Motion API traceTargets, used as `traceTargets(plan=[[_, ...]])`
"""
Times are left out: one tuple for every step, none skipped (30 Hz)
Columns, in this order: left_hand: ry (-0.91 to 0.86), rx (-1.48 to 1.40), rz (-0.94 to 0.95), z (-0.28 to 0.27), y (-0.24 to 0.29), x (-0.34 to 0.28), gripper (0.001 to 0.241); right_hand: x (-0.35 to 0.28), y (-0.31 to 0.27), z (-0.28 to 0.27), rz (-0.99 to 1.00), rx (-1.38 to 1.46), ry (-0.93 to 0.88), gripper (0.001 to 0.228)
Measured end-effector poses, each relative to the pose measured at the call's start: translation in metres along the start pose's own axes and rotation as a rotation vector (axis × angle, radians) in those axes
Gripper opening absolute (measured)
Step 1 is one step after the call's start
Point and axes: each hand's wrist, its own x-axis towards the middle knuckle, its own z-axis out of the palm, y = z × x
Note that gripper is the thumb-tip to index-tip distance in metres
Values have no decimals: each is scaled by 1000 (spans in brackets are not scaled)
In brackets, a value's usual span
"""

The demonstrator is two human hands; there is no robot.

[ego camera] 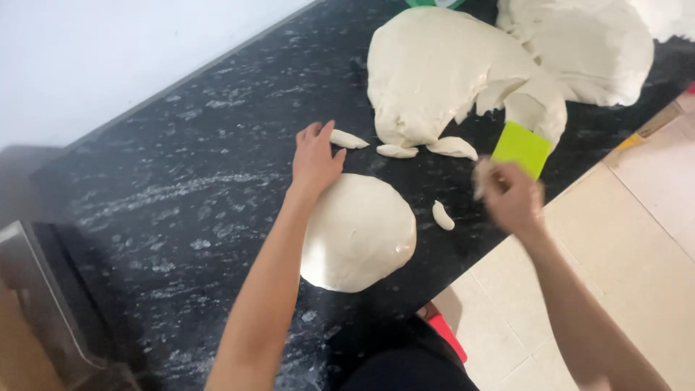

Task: Brushing dough with liquid, then dividing it into smaller portions using a bench scraper and rounding them by hand on a countertop.

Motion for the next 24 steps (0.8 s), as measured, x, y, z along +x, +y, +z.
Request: traceTargets(plan=[[-154,90,4,15,-4,21,73,-16,-8,5,1,9,-139,27],[-154,94,16,24,-6,32,73,-26,-18,8,6,10,-129,27],[-172,117,50,32,-9,42,53,-36,-27,11,-99,-4,-271,39],[-191,138,82,41,-12,53,34,-45,-37,14,-206,-19,-414,50],[-191,140,91,28,6,44,34,-48,-31,22,-202,-20,-406,50],[-294,108,106,14,23,35,36,-52,-26,31,-145,-20,-421,39],[-397,76,121,0,39,25,38,-56,-21,40,-87,-19,-436,30],[-399,81,129,2,48,23,38,-48,-37,33,-81,-16,-428,30],[-403,-25,221,3,57,22,41,-40,-52,25,-44,63,-345,31],[-407,-135,314,4,65,19,43,-33,-68,17,-7,139,-262,33],[-412,-132,323,22,64,20,43,-31,-77,14,0,139,-254,33],[-351,-55,275,39,65,24,41,-24,-85,10,87,224,-261,47],[-289,22,227,56,67,28,41,-18,-92,5,174,309,-268,60],[-289,20,235,60,71,30,41,-18,-92,7,175,306,-260,60],[-317,24,159,65,76,32,45,-18,-92,9,227,343,-216,63],[-348,29,85,72,81,33,50,-19,-89,10,283,381,-170,66],[-350,28,95,74,86,29,50,-18,-87,11,287,378,-161,66],[-355,82,128,76,92,24,45,-16,-83,13,297,398,-147,65],[-358,135,161,79,98,20,40,-13,-79,13,308,419,-132,65],[-357,137,157,62,111,10,40,-10,-70,19,306,421,-136,65],[-405,-27,123,45,126,1,43,-6,-59,24,328,478,-125,59],[-440,-187,90,27,142,-1,46,6,-48,31,340,540,-113,53],[-428,-182,87,25,157,4,46,14,-42,35,328,548,-116,53],[-381,-375,70,24,172,10,49,22,-34,40,477,858,-92,42]])
